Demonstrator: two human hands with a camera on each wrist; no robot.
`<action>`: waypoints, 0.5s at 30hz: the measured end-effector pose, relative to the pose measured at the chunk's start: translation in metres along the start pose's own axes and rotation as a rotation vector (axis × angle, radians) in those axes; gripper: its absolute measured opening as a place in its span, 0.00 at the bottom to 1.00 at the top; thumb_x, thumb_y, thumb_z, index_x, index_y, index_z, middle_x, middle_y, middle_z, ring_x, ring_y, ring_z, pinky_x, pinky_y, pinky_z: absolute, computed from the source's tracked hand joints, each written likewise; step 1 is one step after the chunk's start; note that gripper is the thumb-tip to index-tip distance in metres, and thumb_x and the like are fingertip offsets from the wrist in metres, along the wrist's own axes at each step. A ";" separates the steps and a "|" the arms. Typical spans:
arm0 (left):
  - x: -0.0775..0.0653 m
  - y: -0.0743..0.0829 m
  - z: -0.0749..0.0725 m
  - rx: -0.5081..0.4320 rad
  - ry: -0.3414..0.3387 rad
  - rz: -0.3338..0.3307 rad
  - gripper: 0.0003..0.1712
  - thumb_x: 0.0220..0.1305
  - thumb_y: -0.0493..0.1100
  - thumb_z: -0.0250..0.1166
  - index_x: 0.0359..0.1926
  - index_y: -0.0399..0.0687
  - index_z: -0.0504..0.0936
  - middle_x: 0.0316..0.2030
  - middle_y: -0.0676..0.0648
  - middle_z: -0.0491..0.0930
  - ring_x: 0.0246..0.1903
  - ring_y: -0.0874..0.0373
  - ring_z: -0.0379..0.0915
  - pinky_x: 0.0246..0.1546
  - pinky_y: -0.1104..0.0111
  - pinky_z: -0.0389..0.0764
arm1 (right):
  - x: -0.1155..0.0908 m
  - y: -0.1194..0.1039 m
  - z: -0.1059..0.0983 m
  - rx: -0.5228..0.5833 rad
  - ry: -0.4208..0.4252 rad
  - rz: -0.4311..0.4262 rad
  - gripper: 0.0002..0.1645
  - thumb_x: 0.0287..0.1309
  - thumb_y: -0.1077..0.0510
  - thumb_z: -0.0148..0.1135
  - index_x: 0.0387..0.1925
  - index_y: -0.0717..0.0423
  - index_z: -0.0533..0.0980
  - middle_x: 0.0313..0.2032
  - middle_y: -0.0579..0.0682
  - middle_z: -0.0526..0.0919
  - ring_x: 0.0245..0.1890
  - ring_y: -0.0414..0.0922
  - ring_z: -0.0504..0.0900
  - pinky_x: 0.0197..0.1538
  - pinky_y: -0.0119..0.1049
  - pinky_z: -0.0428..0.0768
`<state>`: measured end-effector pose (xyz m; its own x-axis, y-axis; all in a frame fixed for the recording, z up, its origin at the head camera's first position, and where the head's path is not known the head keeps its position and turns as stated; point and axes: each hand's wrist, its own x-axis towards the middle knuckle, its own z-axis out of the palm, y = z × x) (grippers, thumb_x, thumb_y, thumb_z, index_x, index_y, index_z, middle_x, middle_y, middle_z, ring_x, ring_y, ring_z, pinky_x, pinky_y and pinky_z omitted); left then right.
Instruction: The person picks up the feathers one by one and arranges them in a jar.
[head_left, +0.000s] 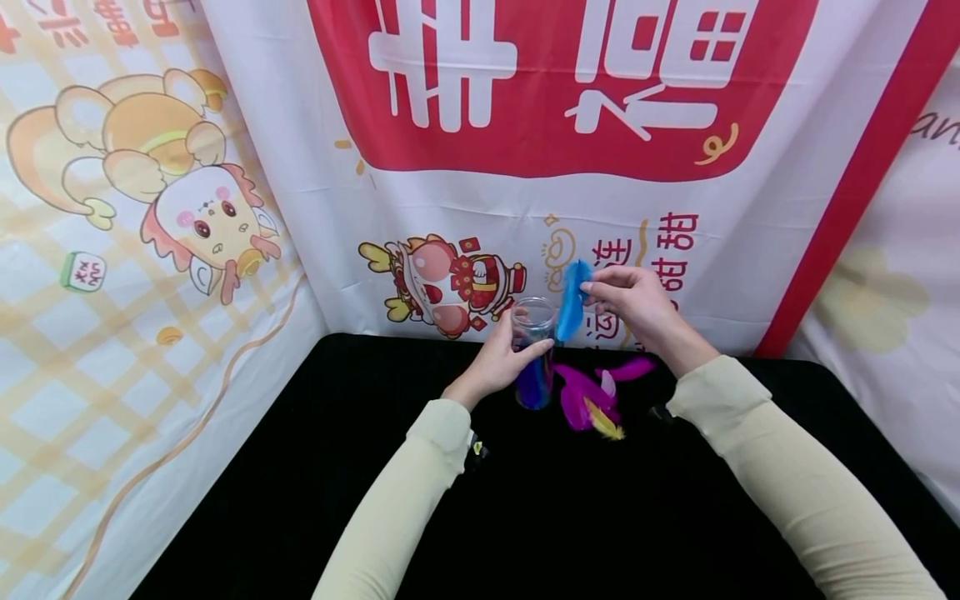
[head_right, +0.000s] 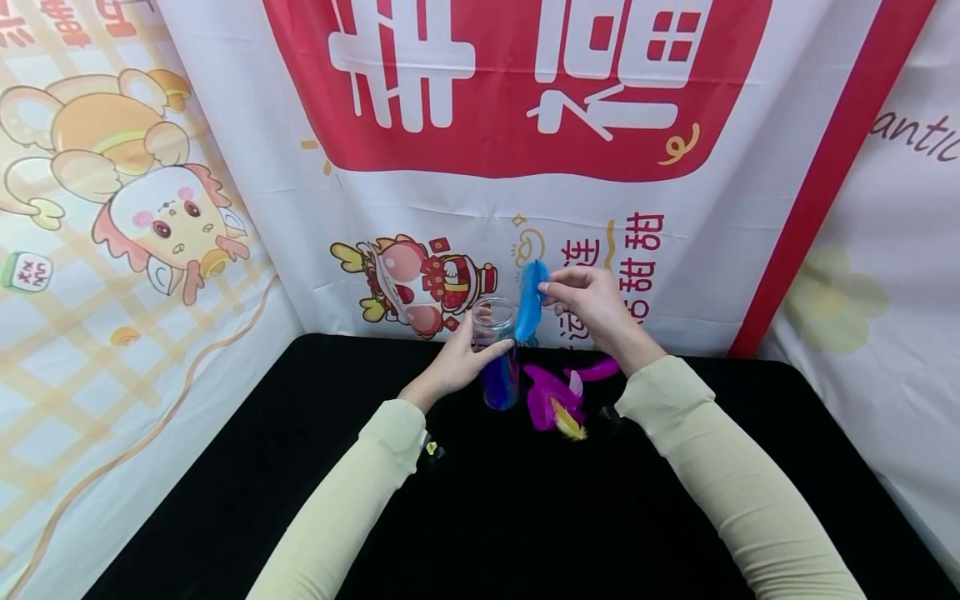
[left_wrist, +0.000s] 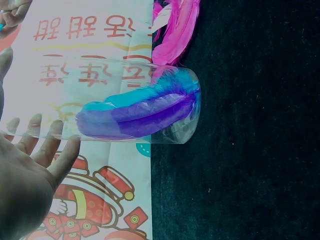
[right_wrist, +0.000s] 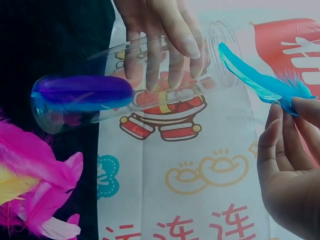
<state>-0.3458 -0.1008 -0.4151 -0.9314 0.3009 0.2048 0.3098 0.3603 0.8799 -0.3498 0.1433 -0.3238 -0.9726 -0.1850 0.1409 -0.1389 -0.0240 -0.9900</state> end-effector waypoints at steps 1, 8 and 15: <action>0.000 0.000 0.000 -0.002 -0.001 0.000 0.44 0.69 0.60 0.66 0.75 0.51 0.56 0.65 0.43 0.68 0.65 0.43 0.70 0.65 0.51 0.72 | 0.000 -0.001 0.000 0.003 -0.002 -0.005 0.08 0.65 0.58 0.70 0.41 0.60 0.84 0.39 0.48 0.88 0.37 0.46 0.87 0.37 0.33 0.85; 0.001 0.000 -0.001 0.000 -0.003 -0.003 0.45 0.69 0.60 0.66 0.75 0.48 0.56 0.64 0.42 0.69 0.65 0.41 0.69 0.65 0.49 0.72 | 0.002 -0.006 0.003 0.013 0.004 -0.047 0.10 0.65 0.58 0.70 0.42 0.61 0.84 0.38 0.50 0.89 0.35 0.45 0.86 0.37 0.34 0.84; 0.001 0.001 -0.001 -0.005 -0.009 -0.006 0.45 0.70 0.60 0.66 0.76 0.47 0.56 0.64 0.42 0.69 0.65 0.40 0.69 0.65 0.48 0.72 | 0.003 -0.013 0.006 -0.046 0.027 -0.082 0.14 0.64 0.55 0.72 0.44 0.61 0.84 0.35 0.49 0.89 0.35 0.45 0.86 0.39 0.36 0.84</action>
<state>-0.3467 -0.1013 -0.4138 -0.9316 0.3062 0.1958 0.3033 0.3581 0.8830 -0.3497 0.1372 -0.3107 -0.9622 -0.1574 0.2223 -0.2262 0.0074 -0.9740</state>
